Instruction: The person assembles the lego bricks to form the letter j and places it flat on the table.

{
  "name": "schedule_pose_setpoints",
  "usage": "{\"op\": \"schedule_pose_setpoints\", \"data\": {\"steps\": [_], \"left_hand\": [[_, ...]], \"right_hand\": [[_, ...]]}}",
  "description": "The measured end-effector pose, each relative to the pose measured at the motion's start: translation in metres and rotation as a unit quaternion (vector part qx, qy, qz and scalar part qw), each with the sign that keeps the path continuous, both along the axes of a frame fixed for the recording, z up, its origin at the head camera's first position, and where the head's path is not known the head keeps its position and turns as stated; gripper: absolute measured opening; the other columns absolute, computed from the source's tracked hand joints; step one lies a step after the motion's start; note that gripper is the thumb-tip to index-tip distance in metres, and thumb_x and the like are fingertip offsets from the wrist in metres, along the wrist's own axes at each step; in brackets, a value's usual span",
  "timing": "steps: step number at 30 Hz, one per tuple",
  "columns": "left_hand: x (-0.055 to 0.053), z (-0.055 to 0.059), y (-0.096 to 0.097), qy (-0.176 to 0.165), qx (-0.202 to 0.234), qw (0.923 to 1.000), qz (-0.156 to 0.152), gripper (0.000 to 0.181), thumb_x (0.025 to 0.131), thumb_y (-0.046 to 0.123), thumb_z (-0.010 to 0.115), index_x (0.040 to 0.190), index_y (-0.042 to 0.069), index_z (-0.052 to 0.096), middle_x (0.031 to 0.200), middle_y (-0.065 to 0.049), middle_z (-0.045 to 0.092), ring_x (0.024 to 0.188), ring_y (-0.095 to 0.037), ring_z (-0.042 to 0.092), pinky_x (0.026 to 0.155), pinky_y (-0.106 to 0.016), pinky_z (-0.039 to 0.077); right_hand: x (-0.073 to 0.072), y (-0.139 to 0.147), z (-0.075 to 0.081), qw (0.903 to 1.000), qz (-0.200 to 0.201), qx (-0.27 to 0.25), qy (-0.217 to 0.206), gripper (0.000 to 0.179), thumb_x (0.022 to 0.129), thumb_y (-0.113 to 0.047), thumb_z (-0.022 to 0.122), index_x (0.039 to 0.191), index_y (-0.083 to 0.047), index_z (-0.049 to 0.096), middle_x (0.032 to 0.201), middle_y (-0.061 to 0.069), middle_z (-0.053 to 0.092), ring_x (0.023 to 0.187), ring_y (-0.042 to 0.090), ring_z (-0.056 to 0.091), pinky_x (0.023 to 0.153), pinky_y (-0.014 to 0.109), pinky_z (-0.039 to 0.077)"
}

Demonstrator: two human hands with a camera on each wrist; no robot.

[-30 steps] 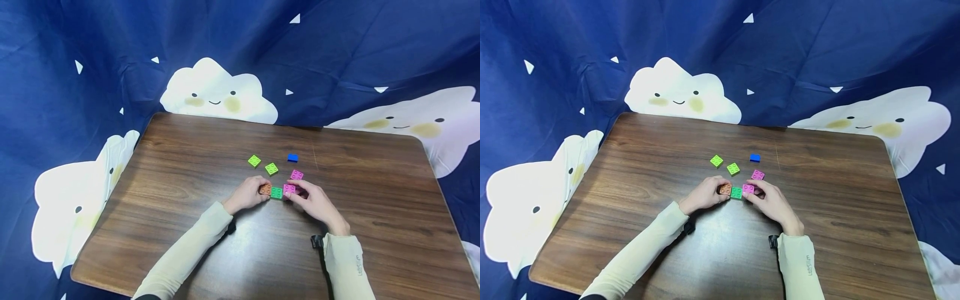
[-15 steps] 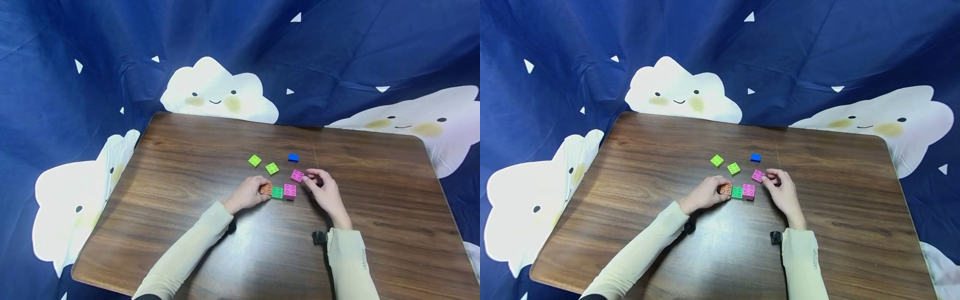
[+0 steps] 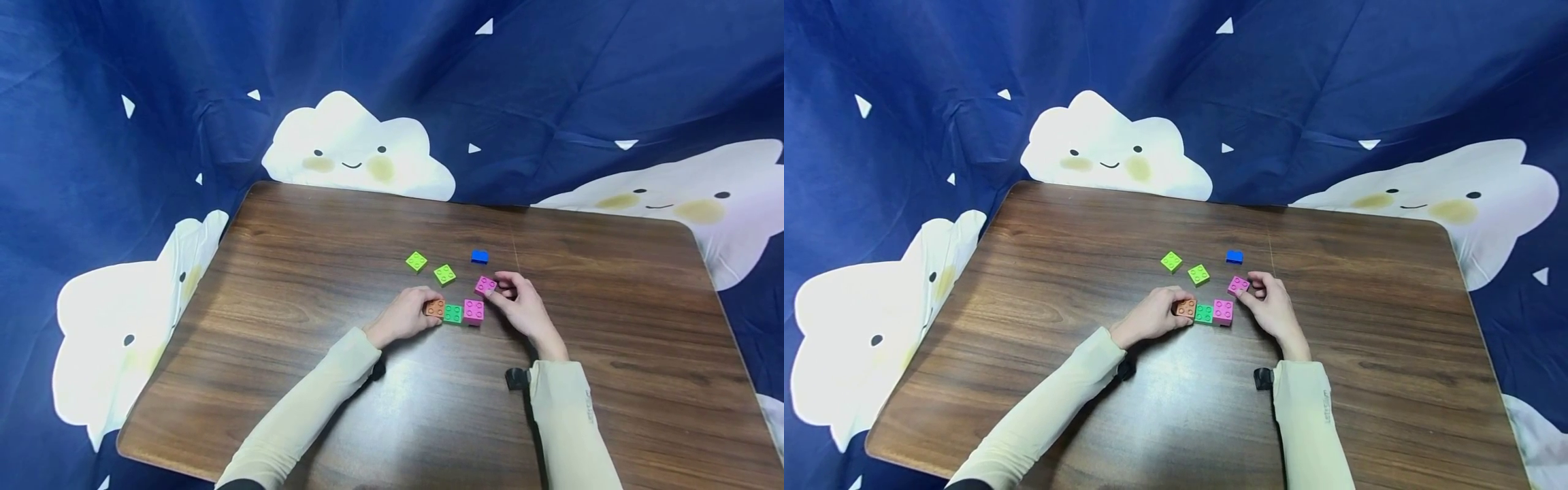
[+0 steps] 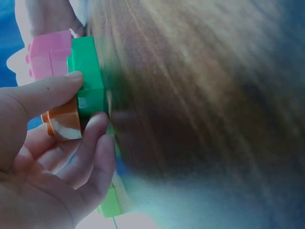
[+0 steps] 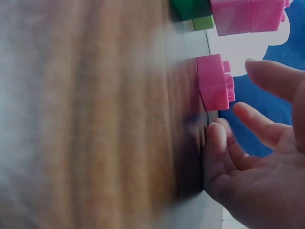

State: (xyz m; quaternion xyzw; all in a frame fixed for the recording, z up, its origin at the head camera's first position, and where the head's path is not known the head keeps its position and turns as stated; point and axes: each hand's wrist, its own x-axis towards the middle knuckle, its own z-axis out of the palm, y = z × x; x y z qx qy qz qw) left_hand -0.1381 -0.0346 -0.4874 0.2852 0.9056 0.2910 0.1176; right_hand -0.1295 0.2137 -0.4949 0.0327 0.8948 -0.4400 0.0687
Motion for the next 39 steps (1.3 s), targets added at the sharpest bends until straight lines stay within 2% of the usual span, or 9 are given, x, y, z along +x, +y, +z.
{"op": "schedule_pose_setpoints", "data": {"steps": [4, 9, 13, 23, 31, 39], "left_hand": [[-0.002, -0.001, 0.000, 0.005, -0.007, 1.0000, -0.001, 0.040, 0.080, 0.020, 0.078, 0.117, 0.007, 0.067, 0.108, -0.005, 0.070, 0.095, -0.017, 0.064, 0.089, -0.029, 0.049], [-0.003, -0.002, 0.000, 0.008, -0.008, 0.9999, 0.002, 0.041, 0.079, 0.020, 0.078, 0.117, 0.008, 0.067, 0.109, -0.004, 0.070, 0.096, -0.017, 0.064, 0.088, -0.029, 0.049], [-0.002, -0.002, 0.000, 0.002, -0.003, 1.0000, 0.006, 0.041, 0.079, 0.019, 0.079, 0.117, 0.008, 0.067, 0.109, -0.005, 0.070, 0.094, -0.016, 0.064, 0.087, -0.028, 0.049], [-0.001, 0.000, 0.001, -0.010, 0.002, 0.9999, 0.010, 0.040, 0.079, 0.018, 0.078, 0.117, 0.007, 0.067, 0.107, -0.005, 0.070, 0.092, -0.015, 0.063, 0.086, -0.027, 0.049], [0.000, 0.000, 0.002, -0.023, 0.002, 0.9997, 0.009, 0.040, 0.078, 0.018, 0.079, 0.115, 0.007, 0.068, 0.101, -0.003, 0.069, 0.087, -0.012, 0.060, 0.082, -0.024, 0.049], [0.000, 0.001, 0.002, -0.028, 0.000, 0.9995, 0.012, 0.041, 0.079, 0.018, 0.079, 0.116, 0.006, 0.067, 0.102, -0.004, 0.069, 0.089, -0.014, 0.061, 0.084, -0.026, 0.049]], "right_hand": [[-0.006, 0.001, 0.004, 0.9990, 0.030, 0.022, -0.024, 0.051, 0.092, -0.025, 0.064, 0.135, -0.001, 0.048, 0.121, 0.021, 0.051, 0.104, 0.030, 0.050, 0.085, 0.035, 0.038], [-0.013, 0.000, 0.007, 0.9948, 0.072, 0.068, -0.021, 0.051, 0.090, -0.023, 0.066, 0.133, -0.001, 0.050, 0.112, 0.021, 0.051, 0.102, 0.031, 0.045, 0.081, 0.035, 0.036], [-0.014, -0.002, 0.008, 0.9926, 0.086, 0.085, -0.014, 0.050, 0.087, -0.020, 0.067, 0.130, 0.000, 0.051, 0.112, 0.024, 0.050, 0.106, 0.034, 0.042, 0.084, 0.040, 0.035], [-0.016, -0.003, 0.009, 0.9914, 0.080, 0.103, -0.009, 0.043, 0.085, -0.019, 0.068, 0.122, 0.000, 0.055, 0.111, 0.025, 0.049, 0.106, 0.036, 0.043, 0.089, 0.047, 0.036], [-0.013, 0.002, 0.008, 0.9916, 0.069, 0.109, 0.006, 0.037, 0.082, -0.016, 0.070, 0.110, 0.004, 0.059, 0.083, 0.014, 0.054, 0.095, 0.031, 0.045, 0.079, 0.036, 0.033], [-0.012, 0.003, 0.007, 0.9930, 0.060, 0.102, 0.007, 0.035, 0.082, -0.013, 0.070, 0.109, 0.005, 0.059, 0.083, 0.012, 0.052, 0.092, 0.029, 0.045, 0.077, 0.034, 0.032]]}}
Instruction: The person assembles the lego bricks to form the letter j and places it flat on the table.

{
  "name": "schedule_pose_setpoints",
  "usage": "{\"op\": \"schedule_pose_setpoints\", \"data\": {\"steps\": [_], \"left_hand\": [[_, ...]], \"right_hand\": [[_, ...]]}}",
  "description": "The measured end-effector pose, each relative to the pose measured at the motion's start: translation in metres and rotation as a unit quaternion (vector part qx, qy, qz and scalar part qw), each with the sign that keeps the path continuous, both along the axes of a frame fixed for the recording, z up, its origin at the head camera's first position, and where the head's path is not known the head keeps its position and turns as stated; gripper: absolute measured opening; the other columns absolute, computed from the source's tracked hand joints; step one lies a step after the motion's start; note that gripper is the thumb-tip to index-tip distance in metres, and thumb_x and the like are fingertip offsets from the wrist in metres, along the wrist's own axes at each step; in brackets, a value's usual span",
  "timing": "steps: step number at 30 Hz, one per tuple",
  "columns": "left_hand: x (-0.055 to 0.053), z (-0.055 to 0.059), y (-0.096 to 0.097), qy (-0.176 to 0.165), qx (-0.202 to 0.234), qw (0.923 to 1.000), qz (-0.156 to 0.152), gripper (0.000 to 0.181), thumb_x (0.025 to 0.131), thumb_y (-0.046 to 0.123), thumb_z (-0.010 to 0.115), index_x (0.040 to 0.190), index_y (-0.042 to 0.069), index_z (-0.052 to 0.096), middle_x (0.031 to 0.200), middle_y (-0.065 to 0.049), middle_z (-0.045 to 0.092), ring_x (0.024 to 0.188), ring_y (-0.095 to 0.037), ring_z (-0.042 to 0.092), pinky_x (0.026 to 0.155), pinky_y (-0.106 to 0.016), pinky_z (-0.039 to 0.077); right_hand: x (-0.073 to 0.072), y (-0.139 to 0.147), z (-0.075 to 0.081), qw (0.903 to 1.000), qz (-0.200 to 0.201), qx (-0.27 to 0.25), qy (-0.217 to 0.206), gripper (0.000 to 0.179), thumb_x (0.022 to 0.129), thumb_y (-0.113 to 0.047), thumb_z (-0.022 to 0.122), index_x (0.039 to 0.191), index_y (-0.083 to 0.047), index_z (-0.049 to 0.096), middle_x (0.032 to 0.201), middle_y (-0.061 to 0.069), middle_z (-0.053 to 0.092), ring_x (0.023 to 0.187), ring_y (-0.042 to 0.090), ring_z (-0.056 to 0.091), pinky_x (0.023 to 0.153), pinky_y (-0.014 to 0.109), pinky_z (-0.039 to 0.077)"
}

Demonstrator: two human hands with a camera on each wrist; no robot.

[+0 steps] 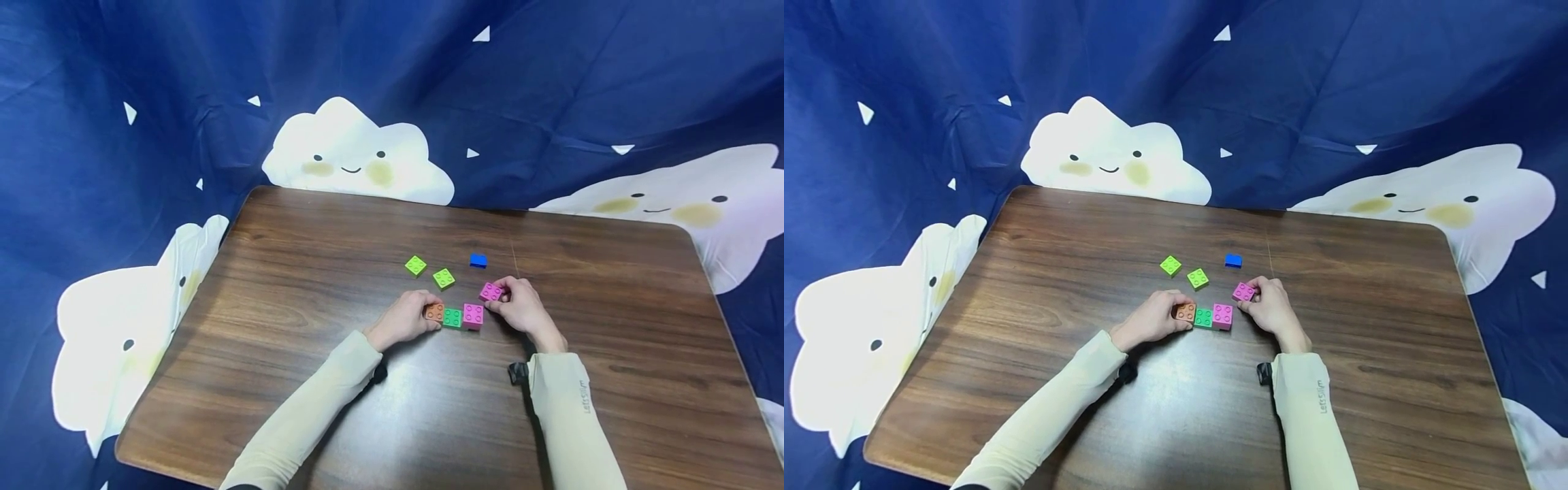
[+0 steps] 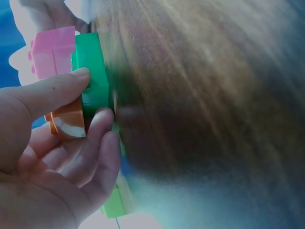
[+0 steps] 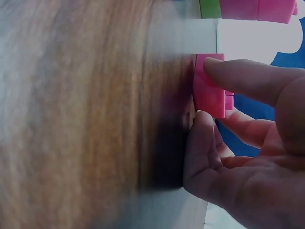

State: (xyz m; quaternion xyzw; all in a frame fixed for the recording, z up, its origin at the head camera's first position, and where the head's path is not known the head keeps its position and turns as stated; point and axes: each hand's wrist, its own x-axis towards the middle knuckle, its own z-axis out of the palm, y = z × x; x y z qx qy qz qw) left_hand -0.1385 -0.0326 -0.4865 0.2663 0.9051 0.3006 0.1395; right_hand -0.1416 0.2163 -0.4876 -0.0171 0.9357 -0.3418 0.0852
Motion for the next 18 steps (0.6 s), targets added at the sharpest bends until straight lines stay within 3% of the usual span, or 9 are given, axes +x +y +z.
{"op": "schedule_pose_setpoints", "data": {"steps": [11, 18], "left_hand": [[0.001, 0.000, 0.003, 0.000, 0.002, 1.0000, -0.002, 0.041, 0.079, 0.017, 0.079, 0.116, 0.006, 0.067, 0.102, -0.004, 0.069, 0.088, -0.014, 0.060, 0.083, -0.025, 0.049], [0.000, -0.001, 0.001, 0.020, 0.005, 0.9998, -0.007, 0.038, 0.078, 0.018, 0.079, 0.113, 0.006, 0.069, 0.100, -0.004, 0.070, 0.088, -0.014, 0.061, 0.084, -0.027, 0.049]], "right_hand": [[0.007, 0.006, -0.001, 0.9991, -0.028, -0.027, -0.018, 0.040, 0.086, -0.013, 0.067, 0.120, 0.005, 0.056, 0.097, 0.015, 0.051, 0.093, 0.027, 0.047, 0.078, 0.033, 0.035], [0.013, 0.011, -0.001, 0.9971, -0.031, -0.062, -0.032, 0.045, 0.090, -0.018, 0.065, 0.129, 0.001, 0.052, 0.108, 0.018, 0.058, 0.099, 0.028, 0.054, 0.083, 0.035, 0.040]]}}
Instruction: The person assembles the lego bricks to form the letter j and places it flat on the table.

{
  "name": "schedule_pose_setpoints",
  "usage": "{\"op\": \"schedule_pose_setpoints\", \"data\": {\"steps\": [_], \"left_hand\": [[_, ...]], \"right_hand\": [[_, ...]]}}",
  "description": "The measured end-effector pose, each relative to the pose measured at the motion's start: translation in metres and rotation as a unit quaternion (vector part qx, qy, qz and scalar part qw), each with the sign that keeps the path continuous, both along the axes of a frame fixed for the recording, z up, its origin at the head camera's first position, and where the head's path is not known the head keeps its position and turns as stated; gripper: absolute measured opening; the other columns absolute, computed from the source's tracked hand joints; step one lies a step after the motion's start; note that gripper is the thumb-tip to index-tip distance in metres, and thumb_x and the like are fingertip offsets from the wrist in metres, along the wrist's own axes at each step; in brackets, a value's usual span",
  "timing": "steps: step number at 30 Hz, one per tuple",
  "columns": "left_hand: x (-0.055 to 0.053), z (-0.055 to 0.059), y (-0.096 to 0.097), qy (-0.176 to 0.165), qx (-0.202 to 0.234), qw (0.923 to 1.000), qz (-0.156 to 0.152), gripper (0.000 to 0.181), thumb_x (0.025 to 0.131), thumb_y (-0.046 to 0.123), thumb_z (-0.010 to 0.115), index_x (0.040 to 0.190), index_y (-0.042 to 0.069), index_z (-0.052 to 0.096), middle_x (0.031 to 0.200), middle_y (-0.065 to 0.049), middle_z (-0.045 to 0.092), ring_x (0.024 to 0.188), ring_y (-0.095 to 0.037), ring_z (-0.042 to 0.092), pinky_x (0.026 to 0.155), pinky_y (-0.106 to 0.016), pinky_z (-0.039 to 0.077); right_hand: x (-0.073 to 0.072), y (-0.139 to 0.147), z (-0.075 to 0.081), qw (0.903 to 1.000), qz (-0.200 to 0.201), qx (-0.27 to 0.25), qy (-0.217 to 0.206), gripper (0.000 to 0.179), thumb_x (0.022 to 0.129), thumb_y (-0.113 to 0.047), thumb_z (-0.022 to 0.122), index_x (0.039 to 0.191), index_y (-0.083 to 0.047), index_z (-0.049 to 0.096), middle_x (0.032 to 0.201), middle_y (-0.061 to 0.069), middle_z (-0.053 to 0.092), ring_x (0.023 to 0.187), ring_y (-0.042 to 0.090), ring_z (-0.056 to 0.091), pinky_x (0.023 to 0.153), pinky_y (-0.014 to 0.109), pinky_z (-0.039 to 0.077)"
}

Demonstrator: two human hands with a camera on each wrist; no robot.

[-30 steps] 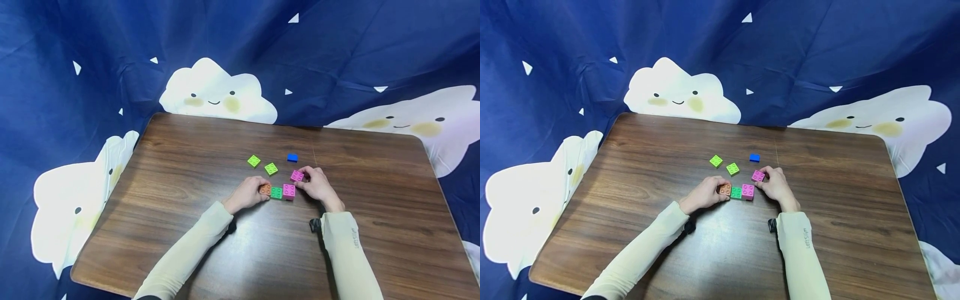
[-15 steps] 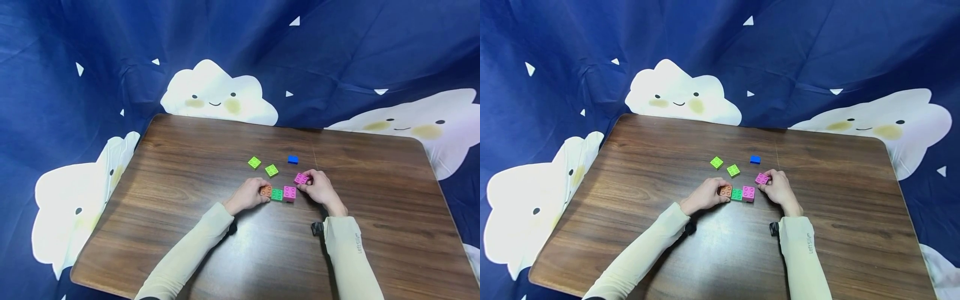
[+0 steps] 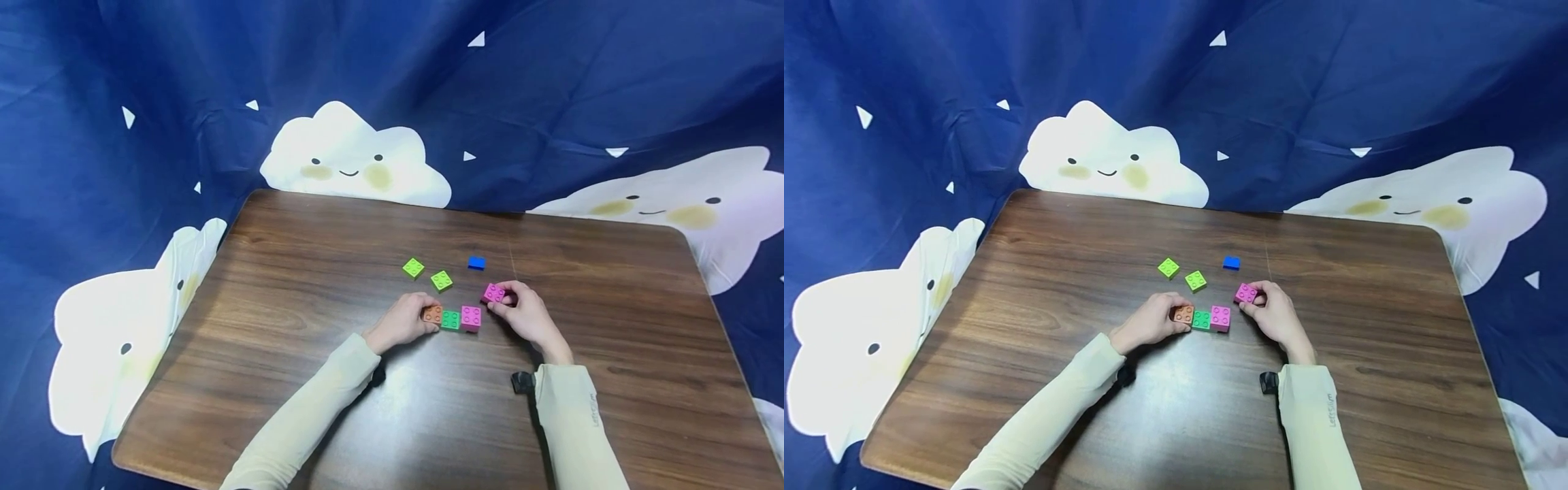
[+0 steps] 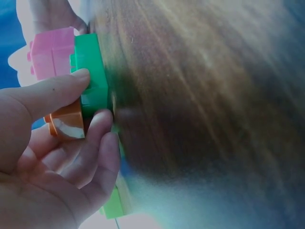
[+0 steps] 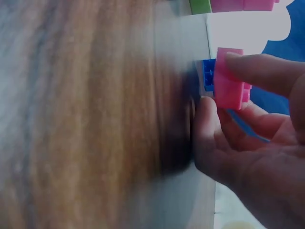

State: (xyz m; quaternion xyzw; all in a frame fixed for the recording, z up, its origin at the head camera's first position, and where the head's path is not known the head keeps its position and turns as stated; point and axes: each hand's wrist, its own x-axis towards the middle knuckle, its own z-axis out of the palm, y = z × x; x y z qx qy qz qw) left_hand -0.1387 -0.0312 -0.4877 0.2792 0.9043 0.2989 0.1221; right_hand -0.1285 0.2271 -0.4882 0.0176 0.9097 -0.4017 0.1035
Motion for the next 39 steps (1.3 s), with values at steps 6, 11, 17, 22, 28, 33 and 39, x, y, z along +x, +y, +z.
{"op": "schedule_pose_setpoints", "data": {"steps": [6, 11, 17, 22, 28, 33, 39], "left_hand": [[0.000, -0.001, 0.000, 0.001, -0.005, 1.0000, 0.000, 0.038, 0.078, 0.018, 0.079, 0.113, 0.006, 0.068, 0.099, -0.004, 0.069, 0.087, -0.014, 0.060, 0.083, -0.025, 0.049], [0.000, -0.002, 0.000, -0.003, -0.005, 1.0000, 0.001, 0.039, 0.078, 0.018, 0.079, 0.113, 0.006, 0.068, 0.099, -0.003, 0.069, 0.086, -0.012, 0.059, 0.081, -0.024, 0.048], [-0.001, -0.001, 0.002, -0.005, -0.002, 1.0000, 0.002, 0.040, 0.078, 0.018, 0.079, 0.114, 0.006, 0.068, 0.098, -0.003, 0.069, 0.085, -0.011, 0.058, 0.079, -0.023, 0.048], [0.002, -0.001, 0.001, -0.011, 0.003, 0.9999, 0.005, 0.041, 0.078, 0.017, 0.079, 0.115, 0.005, 0.067, 0.099, -0.004, 0.068, 0.083, -0.012, 0.058, 0.078, -0.023, 0.047], [0.004, 0.000, -0.003, -0.006, 0.014, 0.9999, 0.002, 0.041, 0.077, 0.016, 0.080, 0.115, 0.004, 0.068, 0.094, -0.003, 0.067, 0.079, -0.011, 0.056, 0.075, -0.023, 0.047], [0.004, -0.001, -0.002, -0.006, 0.006, 1.0000, 0.003, 0.042, 0.077, 0.017, 0.080, 0.115, 0.004, 0.068, 0.094, -0.003, 0.067, 0.080, -0.011, 0.056, 0.076, -0.023, 0.047], [0.003, 0.000, 0.000, -0.003, 0.002, 1.0000, 0.005, 0.042, 0.078, 0.017, 0.080, 0.116, 0.005, 0.067, 0.098, -0.004, 0.068, 0.083, -0.013, 0.058, 0.078, -0.025, 0.048]], "right_hand": [[0.006, 0.001, 0.003, 0.9993, 0.001, -0.038, 0.007, 0.046, 0.091, -0.022, 0.066, 0.130, -0.002, 0.052, 0.107, 0.017, 0.065, 0.095, 0.019, 0.057, 0.075, 0.024, 0.045], [0.010, 0.000, 0.010, 0.9973, -0.003, -0.072, 0.014, 0.049, 0.092, -0.026, 0.066, 0.133, -0.006, 0.050, 0.108, 0.017, 0.065, 0.089, 0.013, 0.058, 0.067, 0.024, 0.051], [0.012, -0.002, 0.023, 0.9968, 0.003, -0.071, 0.037, 0.048, 0.092, -0.029, 0.066, 0.133, -0.009, 0.050, 0.107, 0.015, 0.065, 0.090, 0.018, 0.059, 0.069, 0.027, 0.050], [0.016, -0.008, 0.030, 0.9963, 0.012, -0.069, 0.049, 0.048, 0.091, -0.031, 0.066, 0.132, -0.010, 0.051, 0.111, 0.013, 0.064, 0.097, 0.023, 0.058, 0.074, 0.027, 0.047], [0.019, -0.012, 0.035, 0.9957, 0.020, -0.069, 0.058, 0.047, 0.091, -0.030, 0.066, 0.131, -0.011, 0.051, 0.113, 0.012, 0.064, 0.100, 0.022, 0.058, 0.079, 0.027, 0.045], [0.022, -0.010, 0.039, 0.9952, 0.031, -0.069, 0.063, 0.047, 0.092, -0.030, 0.066, 0.132, -0.012, 0.051, 0.114, 0.011, 0.064, 0.101, 0.022, 0.058, 0.080, 0.024, 0.045], [0.024, -0.009, 0.044, 0.9936, 0.035, -0.079, 0.073, 0.048, 0.091, -0.029, 0.067, 0.133, -0.013, 0.051, 0.115, 0.011, 0.064, 0.099, 0.017, 0.056, 0.078, 0.016, 0.046]]}}
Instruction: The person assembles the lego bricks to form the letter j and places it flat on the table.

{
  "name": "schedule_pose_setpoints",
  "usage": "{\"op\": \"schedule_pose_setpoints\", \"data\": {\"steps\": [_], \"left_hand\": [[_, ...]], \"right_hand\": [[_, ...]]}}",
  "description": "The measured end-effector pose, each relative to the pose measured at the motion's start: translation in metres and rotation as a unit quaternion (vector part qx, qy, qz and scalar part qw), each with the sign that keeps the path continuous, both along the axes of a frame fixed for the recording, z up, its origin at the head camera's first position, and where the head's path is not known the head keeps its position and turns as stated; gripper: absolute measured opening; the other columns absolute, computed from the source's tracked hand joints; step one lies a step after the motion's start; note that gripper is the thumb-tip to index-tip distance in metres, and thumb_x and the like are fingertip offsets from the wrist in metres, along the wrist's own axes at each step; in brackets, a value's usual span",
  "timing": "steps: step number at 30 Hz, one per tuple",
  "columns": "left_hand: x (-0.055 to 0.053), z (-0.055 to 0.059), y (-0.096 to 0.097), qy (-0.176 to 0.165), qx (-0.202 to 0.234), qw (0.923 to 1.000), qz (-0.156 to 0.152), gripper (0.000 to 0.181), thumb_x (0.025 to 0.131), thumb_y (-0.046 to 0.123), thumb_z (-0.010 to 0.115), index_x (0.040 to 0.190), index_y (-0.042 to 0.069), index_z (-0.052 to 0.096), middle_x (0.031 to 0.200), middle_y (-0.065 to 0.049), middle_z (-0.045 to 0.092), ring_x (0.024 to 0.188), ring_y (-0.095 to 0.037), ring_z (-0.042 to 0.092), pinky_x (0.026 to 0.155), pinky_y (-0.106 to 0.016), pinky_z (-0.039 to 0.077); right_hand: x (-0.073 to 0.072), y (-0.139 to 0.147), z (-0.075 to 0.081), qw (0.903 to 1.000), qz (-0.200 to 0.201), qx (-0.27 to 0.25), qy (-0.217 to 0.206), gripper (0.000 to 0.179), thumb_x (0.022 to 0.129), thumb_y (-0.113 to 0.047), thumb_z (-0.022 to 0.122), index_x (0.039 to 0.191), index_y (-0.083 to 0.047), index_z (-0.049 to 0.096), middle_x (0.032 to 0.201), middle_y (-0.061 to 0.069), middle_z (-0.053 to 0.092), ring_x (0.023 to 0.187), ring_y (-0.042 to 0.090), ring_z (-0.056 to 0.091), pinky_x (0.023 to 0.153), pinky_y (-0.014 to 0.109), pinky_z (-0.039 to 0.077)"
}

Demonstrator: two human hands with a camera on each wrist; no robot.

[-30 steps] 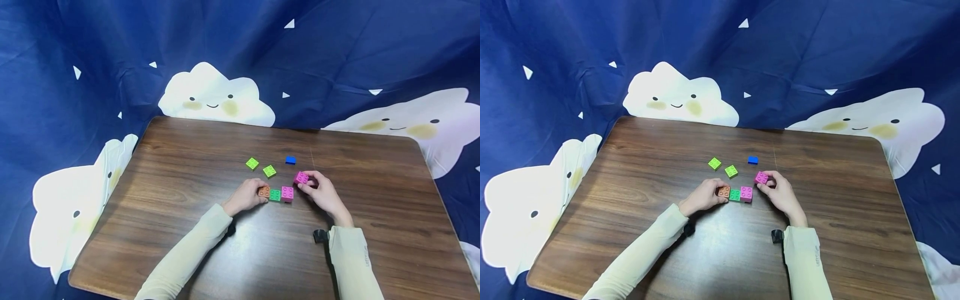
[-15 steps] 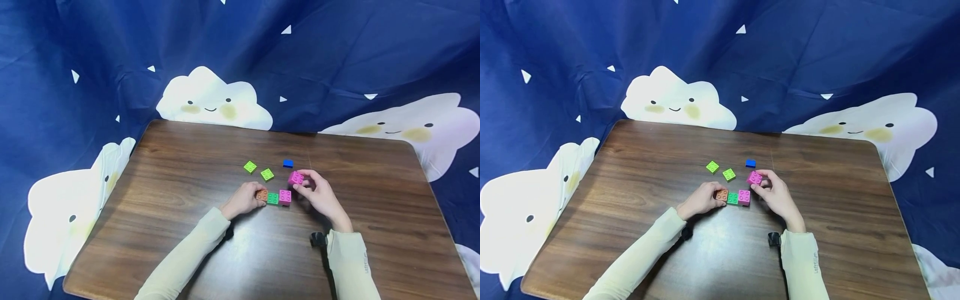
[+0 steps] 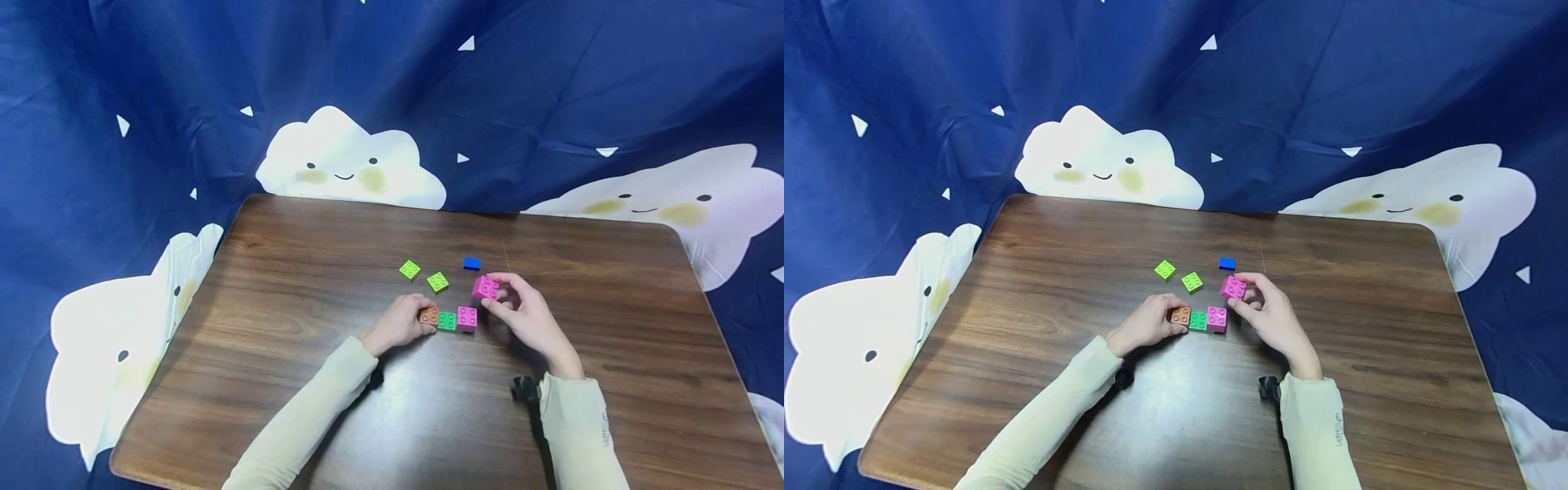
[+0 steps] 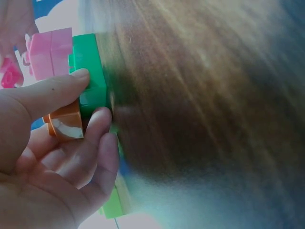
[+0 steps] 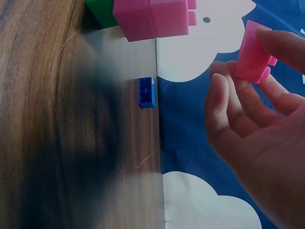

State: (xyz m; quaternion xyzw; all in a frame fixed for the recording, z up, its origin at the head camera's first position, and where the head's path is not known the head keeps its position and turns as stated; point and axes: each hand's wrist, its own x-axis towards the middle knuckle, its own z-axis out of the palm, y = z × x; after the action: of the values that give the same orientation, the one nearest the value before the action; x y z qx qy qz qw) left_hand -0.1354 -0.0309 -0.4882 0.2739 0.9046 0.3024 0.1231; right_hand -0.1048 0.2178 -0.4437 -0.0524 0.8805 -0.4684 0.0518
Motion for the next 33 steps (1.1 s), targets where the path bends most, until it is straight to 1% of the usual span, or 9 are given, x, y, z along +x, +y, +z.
{"op": "schedule_pose_setpoints", "data": {"steps": [6, 12, 18, 26, 33], "left_hand": [[-0.001, 0.000, 0.001, 0.003, -0.003, 1.0000, -0.001, 0.041, 0.077, 0.017, 0.080, 0.115, 0.005, 0.068, 0.097, -0.003, 0.068, 0.082, -0.012, 0.057, 0.078, -0.024, 0.048], [-0.001, 0.001, 0.001, 0.002, 0.001, 1.0000, 0.000, 0.041, 0.077, 0.017, 0.080, 0.114, 0.005, 0.068, 0.096, -0.003, 0.067, 0.081, -0.012, 0.057, 0.077, -0.023, 0.048], [-0.001, 0.002, 0.000, -0.001, 0.001, 1.0000, 0.000, 0.040, 0.077, 0.016, 0.080, 0.114, 0.005, 0.068, 0.095, -0.004, 0.067, 0.081, -0.012, 0.057, 0.076, -0.023, 0.047], [-0.002, 0.001, -0.001, 0.003, 0.001, 1.0000, -0.001, 0.040, 0.077, 0.016, 0.080, 0.114, 0.005, 0.068, 0.094, -0.004, 0.067, 0.080, -0.012, 0.057, 0.076, -0.024, 0.048], [-0.002, 0.000, -0.001, 0.001, 0.000, 1.0000, -0.002, 0.040, 0.077, 0.017, 0.080, 0.114, 0.005, 0.068, 0.093, -0.003, 0.067, 0.080, -0.012, 0.057, 0.076, -0.023, 0.048]], "right_hand": [[0.002, -0.001, 0.002, 1.0000, 0.004, 0.002, 0.002, 0.047, 0.090, -0.028, 0.068, 0.132, -0.013, 0.053, 0.113, 0.010, 0.065, 0.095, 0.013, 0.057, 0.078, 0.017, 0.048], [0.004, -0.003, -0.002, 0.9998, 0.013, 0.011, 0.009, 0.044, 0.090, -0.025, 0.069, 0.129, -0.012, 0.054, 0.109, 0.010, 0.066, 0.091, 0.016, 0.058, 0.076, 0.019, 0.048], [0.009, -0.007, -0.006, 0.9997, 0.021, 0.007, 0.009, 0.044, 0.089, -0.025, 0.070, 0.128, -0.011, 0.056, 0.105, 0.011, 0.067, 0.087, 0.018, 0.059, 0.074, 0.022, 0.050], [0.013, -0.012, -0.012, 0.9995, 0.027, -0.005, 0.014, 0.040, 0.089, -0.018, 0.070, 0.126, -0.011, 0.057, 0.101, 0.010, 0.066, 0.083, 0.017, 0.061, 0.071, 0.022, 0.051], [0.014, -0.013, -0.014, 0.9995, 0.028, -0.005, 0.015, 0.040, 0.089, -0.018, 0.070, 0.126, -0.011, 0.057, 0.102, 0.010, 0.066, 0.083, 0.016, 0.061, 0.071, 0.022, 0.051]]}}
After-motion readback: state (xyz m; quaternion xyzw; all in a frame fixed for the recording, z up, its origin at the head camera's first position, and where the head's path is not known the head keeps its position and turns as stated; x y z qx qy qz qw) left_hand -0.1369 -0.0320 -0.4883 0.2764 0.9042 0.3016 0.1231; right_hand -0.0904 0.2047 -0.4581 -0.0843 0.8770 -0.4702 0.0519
